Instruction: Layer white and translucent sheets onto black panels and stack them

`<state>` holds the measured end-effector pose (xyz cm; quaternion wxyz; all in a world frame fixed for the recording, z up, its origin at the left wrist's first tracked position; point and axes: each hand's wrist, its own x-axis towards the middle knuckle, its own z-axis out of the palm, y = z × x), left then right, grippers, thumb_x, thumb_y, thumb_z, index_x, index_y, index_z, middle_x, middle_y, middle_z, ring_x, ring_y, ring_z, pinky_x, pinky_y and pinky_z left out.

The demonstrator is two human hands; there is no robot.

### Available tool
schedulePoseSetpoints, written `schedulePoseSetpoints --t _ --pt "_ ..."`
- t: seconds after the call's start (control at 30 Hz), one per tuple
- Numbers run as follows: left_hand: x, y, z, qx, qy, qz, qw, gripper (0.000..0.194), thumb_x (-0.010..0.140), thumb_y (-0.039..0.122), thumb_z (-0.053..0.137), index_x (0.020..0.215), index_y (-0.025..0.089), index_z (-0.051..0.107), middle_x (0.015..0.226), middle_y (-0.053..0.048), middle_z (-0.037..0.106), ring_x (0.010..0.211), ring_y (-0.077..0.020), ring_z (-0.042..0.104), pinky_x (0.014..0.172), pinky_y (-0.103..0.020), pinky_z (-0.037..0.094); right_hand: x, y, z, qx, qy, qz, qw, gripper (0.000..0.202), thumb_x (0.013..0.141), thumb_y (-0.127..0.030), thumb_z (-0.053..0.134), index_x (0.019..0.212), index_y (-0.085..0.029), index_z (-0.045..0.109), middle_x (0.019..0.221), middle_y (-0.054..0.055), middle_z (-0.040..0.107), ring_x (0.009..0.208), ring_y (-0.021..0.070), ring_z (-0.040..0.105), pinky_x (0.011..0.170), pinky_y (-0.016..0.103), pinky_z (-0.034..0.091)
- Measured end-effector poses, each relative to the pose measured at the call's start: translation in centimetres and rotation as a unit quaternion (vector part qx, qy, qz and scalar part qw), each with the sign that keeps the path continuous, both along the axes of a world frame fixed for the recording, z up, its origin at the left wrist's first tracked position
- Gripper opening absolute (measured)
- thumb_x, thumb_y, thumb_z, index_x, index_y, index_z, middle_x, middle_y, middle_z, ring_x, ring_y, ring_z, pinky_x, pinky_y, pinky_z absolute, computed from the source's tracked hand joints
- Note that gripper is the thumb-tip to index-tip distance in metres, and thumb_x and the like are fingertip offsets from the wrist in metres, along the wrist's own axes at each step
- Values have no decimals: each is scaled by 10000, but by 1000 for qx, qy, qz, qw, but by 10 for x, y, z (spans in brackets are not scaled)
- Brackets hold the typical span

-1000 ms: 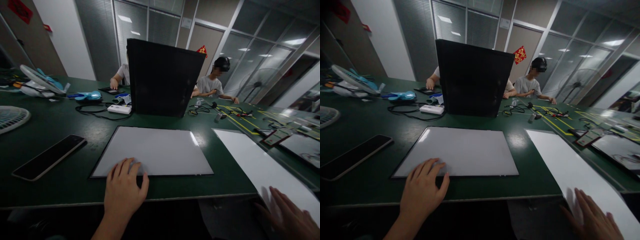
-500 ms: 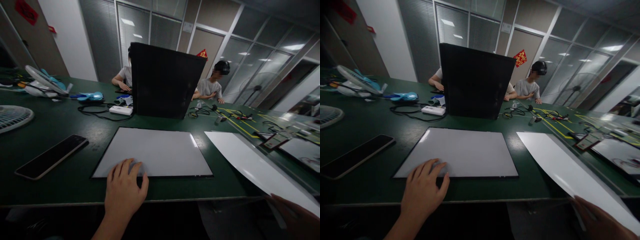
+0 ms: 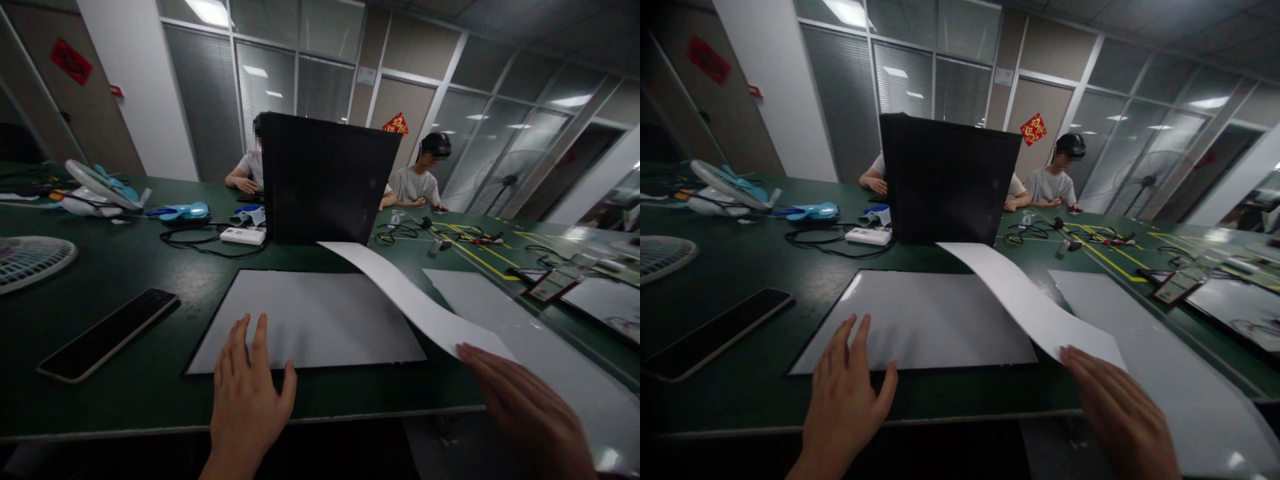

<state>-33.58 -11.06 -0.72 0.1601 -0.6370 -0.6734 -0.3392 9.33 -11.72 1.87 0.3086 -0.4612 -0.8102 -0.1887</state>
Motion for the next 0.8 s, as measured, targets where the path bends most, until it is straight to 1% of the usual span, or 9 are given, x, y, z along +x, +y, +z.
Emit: schedulePoseSetpoints --t 0.1,0.2,0.3,0.43,0.5,0.6,0.67,0.73,0.8 --pt "1 -1 1 25 22 -18 999 780 950 343 578 1646 169 272 1681 -264 305 1555 -480 310 1179 -683 371 -45 29 -11 -6 -39 59 997 445 1016 -160 551 1418 -327 645 1396 -8 693 1340 225 622 1087 409 563" --pt "0 -2 -6 -1 70 -31 997 506 935 339 581 1409 164 558 1428 -255 567 1422 -489 475 1147 -705 388 -68 54 -32 -27 -32 41 998 363 1018 -151 537 1269 -319 739 1357 -22 713 1371 245 596 1105 465 559" --pt "-2 -1 -16 -23 91 -15 996 400 941 375 562 1229 102 618 1179 -264 645 1262 -514 571 1071 -741 425 -71 65 -46 -33 -8 15 999 324 1026 -185 534 1216 -307 766 1304 -1 738 1302 254 646 1056 486 594" --pt "-4 0 -23 55 49 15 997 712 934 393 595 1484 12 351 1497 -397 408 1440 -594 383 1058 -796 404 -67 61 -50 -39 16 -7 999 304 1037 -234 532 1204 -319 772 1233 7 761 1123 233 722 962 468 631" --pt "-5 -2 -22 87 14 12 996 828 921 339 651 1578 93 211 1621 -364 273 1515 -570 305 1092 -796 389 -67 56 -49 -37 26 -12 999 299 1033 -241 540 1208 -321 768 1206 7 765 1084 231 723 955 476 623" --pt "-4 -8 -17 107 1 -11 994 949 893 255 710 1634 241 117 1737 -256 92 1587 -513 217 1163 -780 345 -68 50 -47 -31 37 -7 999 287 1026 -251 558 1218 -325 759 1179 10 763 1075 235 710 945 481 609" --pt "-3 -12 -13 118 11 -16 993 1012 895 233 705 1662 235 46 1763 -228 -6 1616 -494 133 1198 -772 301 -68 49 -47 -28 39 4 999 290 1024 -254 567 1239 -332 746 1203 11 754 1104 239 697 951 486 598" --pt "-2 -13 -9 108 34 -28 993 970 911 236 679 1675 179 85 1770 -229 -14 1625 -488 94 1224 -757 255 -67 50 -46 -27 38 16 999 297 1024 -253 570 1260 -332 730 1249 15 739 1137 242 685 965 492 589" --pt "-1 -12 -5 67 75 -63 993 779 932 257 645 1632 189 311 1774 -201 114 1618 -471 163 1244 -724 226 -69 50 -45 -32 33 29 999 288 1025 -260 574 1262 -330 722 1267 13 732 1144 237 683 971 487 587"
